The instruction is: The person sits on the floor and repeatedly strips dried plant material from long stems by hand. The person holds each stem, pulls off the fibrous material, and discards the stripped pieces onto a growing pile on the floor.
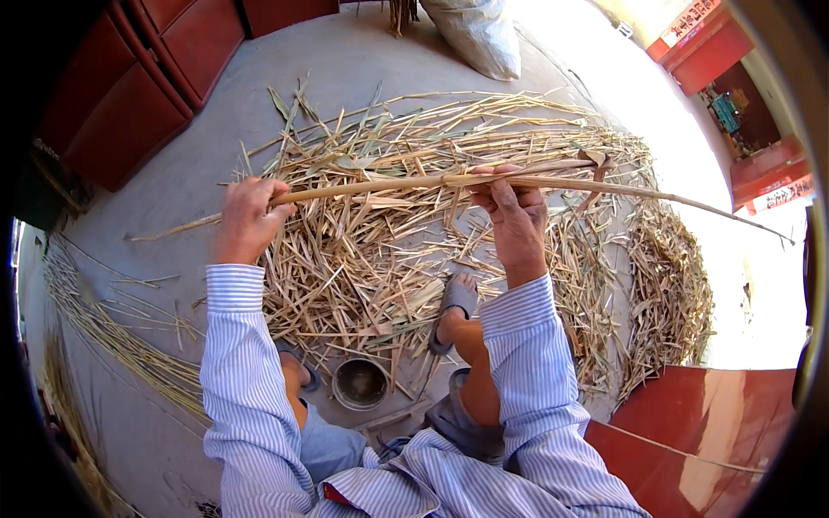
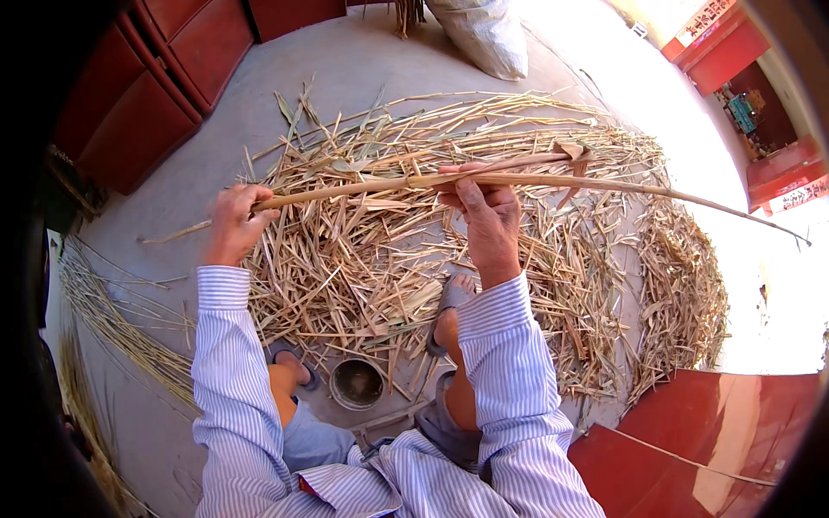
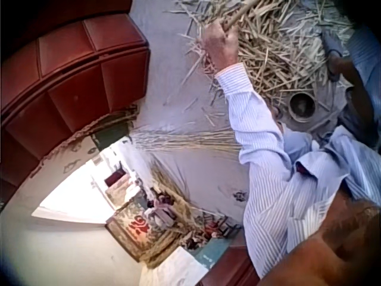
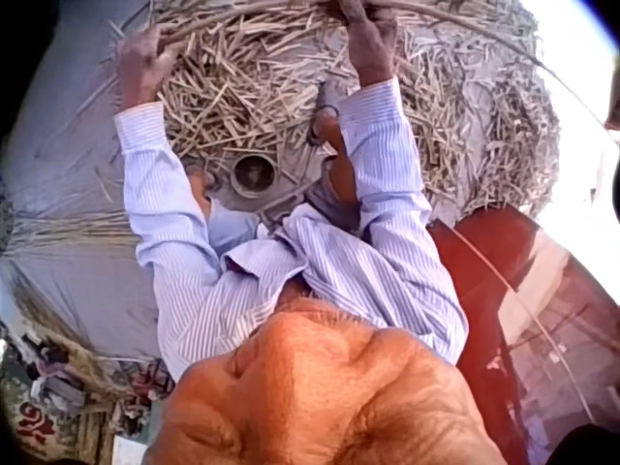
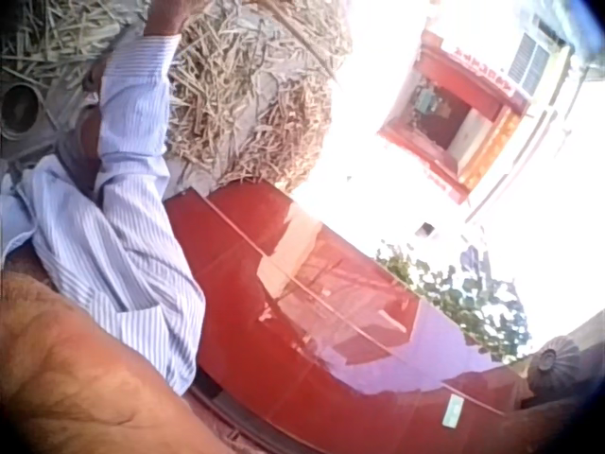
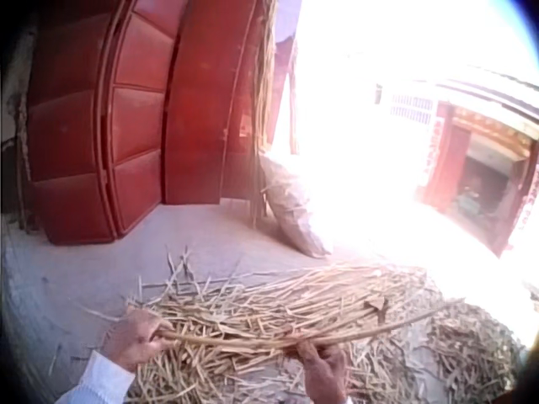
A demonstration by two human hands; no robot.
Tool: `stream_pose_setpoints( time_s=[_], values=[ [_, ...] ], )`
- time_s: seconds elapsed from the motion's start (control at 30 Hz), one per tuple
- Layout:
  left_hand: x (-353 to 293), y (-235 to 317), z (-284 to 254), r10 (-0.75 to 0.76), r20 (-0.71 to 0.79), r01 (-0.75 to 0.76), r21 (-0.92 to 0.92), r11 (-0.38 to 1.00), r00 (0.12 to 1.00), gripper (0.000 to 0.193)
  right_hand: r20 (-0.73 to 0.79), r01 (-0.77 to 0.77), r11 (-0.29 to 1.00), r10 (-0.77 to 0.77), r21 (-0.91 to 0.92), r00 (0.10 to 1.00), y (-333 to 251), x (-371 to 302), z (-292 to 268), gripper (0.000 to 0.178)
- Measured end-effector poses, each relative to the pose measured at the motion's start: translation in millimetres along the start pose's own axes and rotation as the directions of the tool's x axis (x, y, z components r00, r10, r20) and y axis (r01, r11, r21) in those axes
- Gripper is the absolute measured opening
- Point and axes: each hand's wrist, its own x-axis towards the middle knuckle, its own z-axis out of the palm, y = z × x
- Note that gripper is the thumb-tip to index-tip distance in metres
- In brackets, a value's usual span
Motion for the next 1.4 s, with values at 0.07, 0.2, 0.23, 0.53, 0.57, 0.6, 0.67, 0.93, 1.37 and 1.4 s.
stream_pose_setpoints(
  time_s=[0.07,0.2,0.23,0.53,0.57,0.6,0.67,0.93,1.37,1.4],
  values=[
    [8,44,16,0.230,-0.155,-0.241,-0.057,0.969,0.961,0.033,-0.064,0.006,0.989,-0.016,-0.149,0.998,5,-3,13,0.023],
    [15,90,42,0.306,-0.323,-0.387,-0.228,0.893,0.896,0.030,-0.019,0.037,0.981,-0.042,-0.192,0.999,9,-16,41,0.023],
    [16,91,42,0.295,-0.303,-0.376,-0.258,0.890,0.906,0.028,-0.044,0.043,0.983,-0.052,-0.177,0.998,9,-19,47,0.022],
    [23,66,22,-0.164,-0.092,0.046,-0.729,0.683,0.982,0.018,-0.164,-0.024,0.975,-0.013,-0.223,0.986,4,-22,32,0.026],
    [25,68,33,0.003,-0.169,-0.101,-0.574,0.813,0.986,0.025,-0.124,-0.015,0.976,-0.013,-0.219,0.992,5,-24,33,0.027],
    [23,81,38,0.122,-0.203,-0.211,-0.502,0.839,0.971,0.026,-0.085,-0.009,0.976,-0.009,-0.219,0.996,7,-27,33,0.027],
    [18,107,37,0.361,-0.235,-0.423,-0.322,0.847,0.902,0.030,-0.069,0.004,0.981,-0.017,-0.194,0.997,11,-30,43,0.027],
    [25,74,20,-0.391,-0.065,0.097,-0.920,0.380,0.918,0.020,-0.145,-0.038,0.992,0.020,-0.121,0.989,11,-34,46,0.019],
    [17,25,21,0.201,-0.252,-0.203,0.019,0.979,0.947,0.036,-0.261,-0.107,0.969,0.046,-0.224,0.964,-8,-27,10,0.017],
    [18,36,25,0.251,-0.198,-0.268,-0.068,0.961,0.948,0.036,-0.257,-0.086,0.971,0.026,-0.225,0.966,-10,-27,8,0.018]
  ],
)
